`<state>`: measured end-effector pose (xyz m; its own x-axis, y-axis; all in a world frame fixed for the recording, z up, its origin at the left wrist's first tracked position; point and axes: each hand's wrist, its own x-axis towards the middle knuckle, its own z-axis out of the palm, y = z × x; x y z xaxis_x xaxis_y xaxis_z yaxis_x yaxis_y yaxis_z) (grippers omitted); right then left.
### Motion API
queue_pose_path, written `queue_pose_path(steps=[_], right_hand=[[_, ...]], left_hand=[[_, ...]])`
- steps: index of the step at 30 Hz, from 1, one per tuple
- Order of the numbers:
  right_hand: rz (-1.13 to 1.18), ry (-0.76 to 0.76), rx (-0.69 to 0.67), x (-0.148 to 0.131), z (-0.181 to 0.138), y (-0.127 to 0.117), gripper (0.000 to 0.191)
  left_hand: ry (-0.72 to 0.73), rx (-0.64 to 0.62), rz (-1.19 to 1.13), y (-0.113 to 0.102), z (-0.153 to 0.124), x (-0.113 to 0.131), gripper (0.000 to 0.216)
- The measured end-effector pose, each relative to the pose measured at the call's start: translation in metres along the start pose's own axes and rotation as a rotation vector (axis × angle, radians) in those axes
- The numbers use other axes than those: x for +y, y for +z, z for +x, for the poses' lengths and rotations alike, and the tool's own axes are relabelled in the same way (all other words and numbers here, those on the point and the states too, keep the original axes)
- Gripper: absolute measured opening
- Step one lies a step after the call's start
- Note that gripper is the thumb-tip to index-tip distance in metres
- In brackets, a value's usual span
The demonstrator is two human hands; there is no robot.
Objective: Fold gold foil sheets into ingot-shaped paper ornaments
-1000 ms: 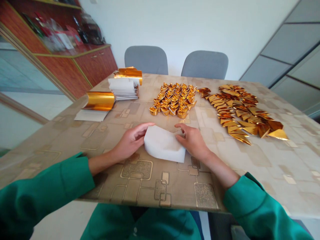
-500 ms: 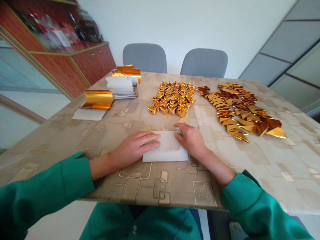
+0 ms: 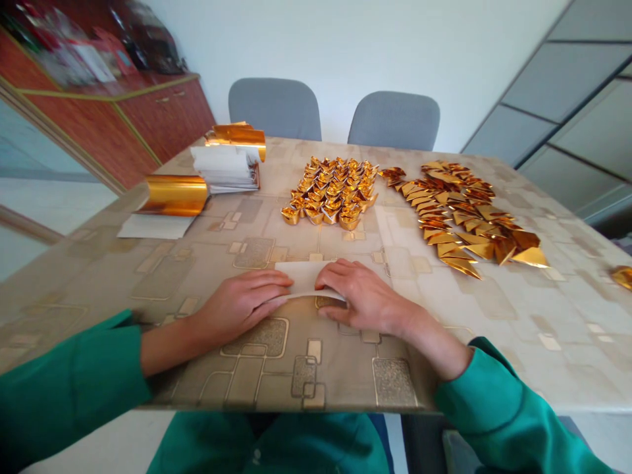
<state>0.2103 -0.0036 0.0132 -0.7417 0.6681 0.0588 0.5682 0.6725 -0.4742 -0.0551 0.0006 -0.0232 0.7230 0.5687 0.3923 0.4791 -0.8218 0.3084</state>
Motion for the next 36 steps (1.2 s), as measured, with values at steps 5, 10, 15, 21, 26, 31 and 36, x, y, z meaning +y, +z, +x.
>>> queue_pose_path(steps=[5,10,15,21,26,31,36], right_hand=[[0.194,0.033,0.016,0.021,-0.004,-0.011,0.031],[0.120,0.242,0.148,0.041,-0.001,0.000,0.031],[-0.028,0.331,0.188,0.040,0.006,0.011,0.020],[-0.053,0.365,0.222,0.035,0.007,0.014,0.021],[-0.054,0.376,0.237,0.034,0.008,0.014,0.019],[-0.093,0.402,0.236,0.030,0.008,0.014,0.018],[-0.090,0.401,0.238,0.026,0.008,0.013,0.018]], left_hand=[[-0.127,0.006,-0.050,0.002,-0.003,0.000,0.023],[-0.264,0.041,-0.013,0.007,0.000,0.001,0.030],[-0.130,0.051,0.140,0.006,0.007,-0.001,0.026],[-0.005,0.009,0.374,0.002,0.009,0.013,0.033],[0.074,-0.141,0.250,0.011,0.004,0.025,0.063],[0.028,-0.229,0.217,0.017,-0.002,0.024,0.076],[0.020,-0.246,0.215,0.017,-0.003,0.023,0.079]])
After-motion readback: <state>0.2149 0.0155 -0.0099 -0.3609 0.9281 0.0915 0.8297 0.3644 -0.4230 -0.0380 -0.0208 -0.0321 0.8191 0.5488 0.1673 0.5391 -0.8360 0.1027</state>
